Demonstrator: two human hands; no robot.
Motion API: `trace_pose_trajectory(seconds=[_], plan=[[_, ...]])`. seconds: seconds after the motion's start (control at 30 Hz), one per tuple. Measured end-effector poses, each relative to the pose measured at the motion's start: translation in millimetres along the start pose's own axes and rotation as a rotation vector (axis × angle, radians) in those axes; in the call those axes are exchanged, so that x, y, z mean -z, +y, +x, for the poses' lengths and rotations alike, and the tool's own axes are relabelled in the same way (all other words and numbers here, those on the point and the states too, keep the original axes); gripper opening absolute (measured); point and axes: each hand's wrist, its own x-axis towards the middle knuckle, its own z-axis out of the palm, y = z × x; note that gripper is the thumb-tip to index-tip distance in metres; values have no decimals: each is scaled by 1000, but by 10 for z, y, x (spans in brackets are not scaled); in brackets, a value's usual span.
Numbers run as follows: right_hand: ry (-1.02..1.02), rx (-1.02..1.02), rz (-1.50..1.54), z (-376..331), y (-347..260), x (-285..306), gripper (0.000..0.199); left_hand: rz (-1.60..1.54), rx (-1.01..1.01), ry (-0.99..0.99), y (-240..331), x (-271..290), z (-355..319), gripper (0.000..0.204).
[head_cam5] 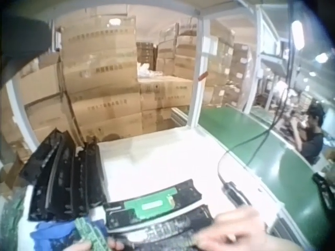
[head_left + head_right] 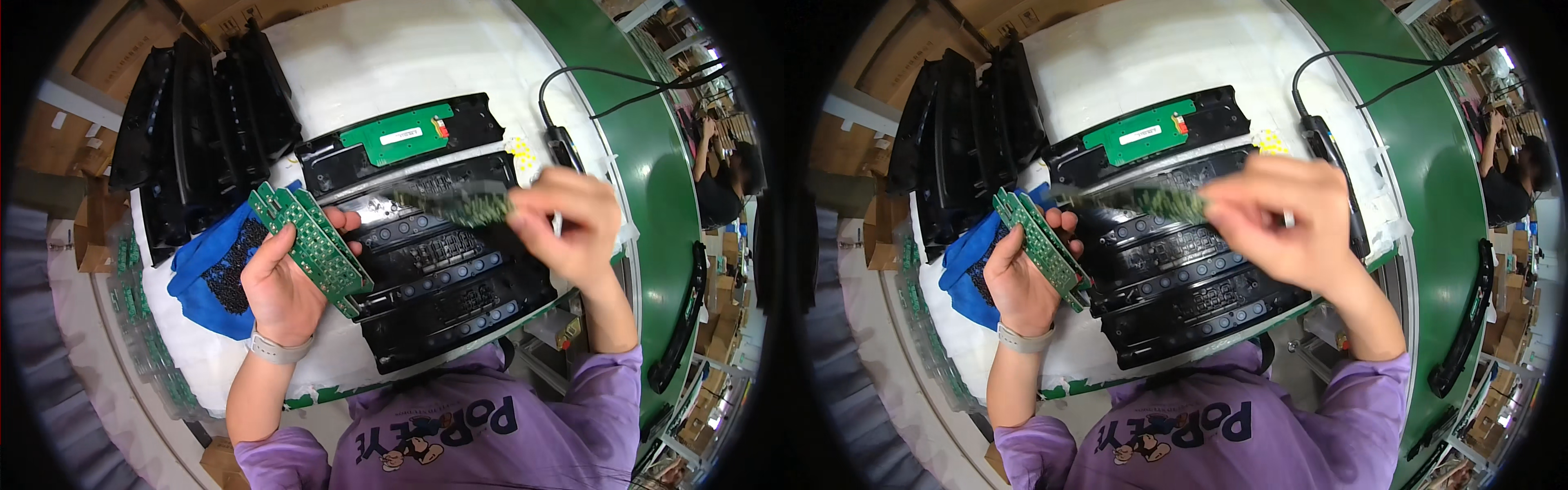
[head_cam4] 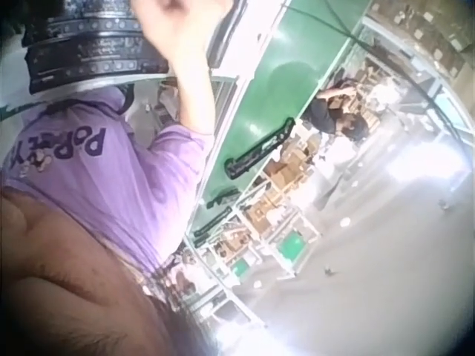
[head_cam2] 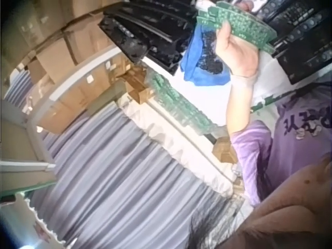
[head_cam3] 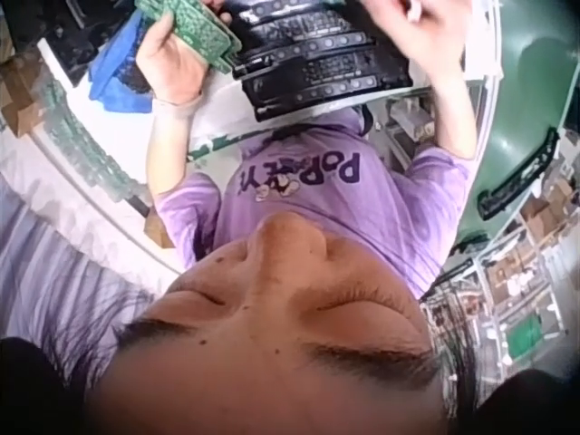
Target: The recorder is assembling electronic components by inserting circuit boards into plastic housings and securing them with an electric screwdriver.
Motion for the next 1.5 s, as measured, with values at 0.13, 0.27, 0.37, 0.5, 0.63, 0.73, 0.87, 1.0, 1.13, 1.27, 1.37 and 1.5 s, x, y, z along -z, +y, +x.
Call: trace_pose_trajectory(seconds=[0.13,0.27,0.37,0.5,0.63,0.73,0.87,1.0,1.13,1.27,1.37,1.5], plan=[[-44,96,-51,-336,-58,72,15,-2,12,-62,-42,-22,-22,34],[15,-247,109,-581,-47,41,15,39,2,-49,-142,-30,-19,33],[-17,-298,271,-634,18,92,16,31,22,-29,-180,-19,-16,33],[28,-255,442,-598,74,-19,12,57,38,-51,-167,18,-30,33],[301,-441,551,-375,66,-197,24,41,33,-26,-160,-14,-36,33],[220,-378,436,-18,118,-228,23,54,-66,7,-133,34,-20,34],[-96,-13,49,383,312,-383,14,65,-125,-1,-109,66,-2,34],[-301,9,134,400,487,-628,14,87,-141,12,-124,43,31,34],[-398,-38,197,337,560,-717,13,97,-135,17,-135,69,65,30],[-357,8,243,313,603,-769,15,84,-130,-5,-145,97,93,27],[-362,-13,262,311,561,-752,16,82,-127,-21,-152,92,106,27],[-387,44,200,290,601,-755,22,71,-121,-8,-165,92,107,27]])
